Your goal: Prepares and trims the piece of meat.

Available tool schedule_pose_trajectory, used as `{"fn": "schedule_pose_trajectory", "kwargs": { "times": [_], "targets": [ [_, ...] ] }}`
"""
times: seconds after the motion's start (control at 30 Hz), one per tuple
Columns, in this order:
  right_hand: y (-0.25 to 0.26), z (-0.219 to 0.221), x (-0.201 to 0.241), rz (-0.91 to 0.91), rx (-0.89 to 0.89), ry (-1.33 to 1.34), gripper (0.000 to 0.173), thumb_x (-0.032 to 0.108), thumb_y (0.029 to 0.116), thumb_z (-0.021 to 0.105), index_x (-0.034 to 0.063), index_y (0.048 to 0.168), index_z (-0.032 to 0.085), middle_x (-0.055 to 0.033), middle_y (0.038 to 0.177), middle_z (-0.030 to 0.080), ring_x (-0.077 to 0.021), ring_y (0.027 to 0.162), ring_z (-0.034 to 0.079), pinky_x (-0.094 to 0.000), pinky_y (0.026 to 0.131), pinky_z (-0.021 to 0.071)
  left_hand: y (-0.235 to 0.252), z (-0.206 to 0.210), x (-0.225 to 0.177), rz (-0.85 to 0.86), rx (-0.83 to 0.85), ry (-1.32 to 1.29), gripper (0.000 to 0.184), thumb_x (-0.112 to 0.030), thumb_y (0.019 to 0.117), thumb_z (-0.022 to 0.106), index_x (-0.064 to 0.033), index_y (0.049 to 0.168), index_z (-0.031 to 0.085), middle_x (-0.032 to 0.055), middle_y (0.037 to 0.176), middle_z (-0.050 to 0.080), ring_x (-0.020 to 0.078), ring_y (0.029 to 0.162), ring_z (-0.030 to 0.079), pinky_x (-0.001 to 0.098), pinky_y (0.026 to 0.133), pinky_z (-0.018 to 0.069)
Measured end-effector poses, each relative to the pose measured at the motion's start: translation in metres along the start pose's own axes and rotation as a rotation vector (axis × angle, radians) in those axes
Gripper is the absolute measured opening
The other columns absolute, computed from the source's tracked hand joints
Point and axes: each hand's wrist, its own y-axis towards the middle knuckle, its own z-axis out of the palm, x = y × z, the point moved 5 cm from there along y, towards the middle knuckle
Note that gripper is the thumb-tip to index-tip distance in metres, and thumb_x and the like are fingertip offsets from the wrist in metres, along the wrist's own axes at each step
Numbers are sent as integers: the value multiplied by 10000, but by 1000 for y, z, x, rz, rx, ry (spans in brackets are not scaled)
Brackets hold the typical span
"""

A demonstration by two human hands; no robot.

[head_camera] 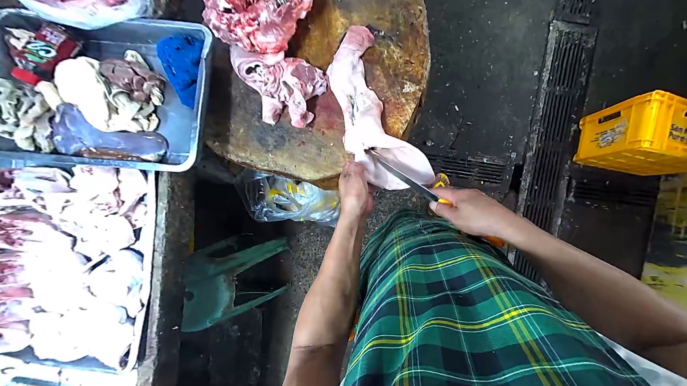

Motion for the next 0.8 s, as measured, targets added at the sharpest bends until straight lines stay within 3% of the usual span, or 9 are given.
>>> {"fn": "schedule_pose_trajectory", "kwargs": {
  "times": [0.07, 0.17, 0.27, 0.4, 0.53, 0.63, 0.8],
  "targets": [
    [0, -1, 3, 48, -5, -51, 464, 448, 1105, 403, 289, 1530, 497, -150, 1156, 721, -356, 1063, 695, -629, 910, 535, 0, -3, 2, 15, 4, 12, 251, -184, 1104, 383, -30, 1240, 529, 125, 1072, 661, 219, 950, 678, 450, 833, 598],
    [-12, -4, 9, 56, -79, -67, 443, 424, 1108, 403, 237, 1487, 536, -136, 1016, 726, -334, 926, 712, -588, 808, 570, 0, -6, 3, 28, -16, 21, 215, -187, 1096, 396, -45, 1159, 543, 101, 992, 660, 199, 881, 672, 423, 784, 591],
    [-8, -1, 10, 15, -61, -63, 407, 446, 1100, 420, 282, 1438, 575, -95, 1034, 732, -293, 948, 710, -578, 833, 565, -3, -1, 1, 13, -10, 28, 203, -172, 1082, 417, -38, 1153, 552, 103, 986, 663, 202, 870, 676, 424, 776, 599],
    [-9, -2, 1, 36, -176, -218, 439, 393, 1101, 422, 269, 1514, 498, -151, 999, 739, -374, 938, 722, -616, 818, 573, -7, 5, -4, 40, 6, 16, 194, -194, 1096, 406, -48, 1137, 528, 101, 951, 665, 207, 825, 683, 416, 732, 603],
    [-44, -31, 12, 61, -239, -489, 496, 406, 1071, 514, 342, 1559, 457, -199, 1087, 686, -403, 860, 697, -599, 702, 568, -6, 10, -22, 151, 74, 381, 331, -228, 1082, 440, -32, 1313, 575, 129, 1078, 703, 212, 926, 710, 438, 807, 619],
    [-52, -61, 27, -5, -355, -672, 487, 347, 1068, 545, 294, 1548, 478, -268, 1108, 627, -465, 886, 672, -597, 645, 558, 0, 28, -46, 218, 137, 707, 320, -246, 1063, 470, -32, 1242, 627, 135, 1012, 700, 231, 889, 693, 470, 812, 587],
    [-15, -100, 44, -31, -367, -813, 524, 156, 1048, 526, 260, 1556, 455, -355, 1237, 561, -558, 1051, 610, -645, 732, 531, 16, 64, -76, 281, 222, 967, 325, -255, 1055, 473, -29, 1180, 670, 157, 1058, 704, 270, 985, 686, 510, 898, 549]
  ]
}}
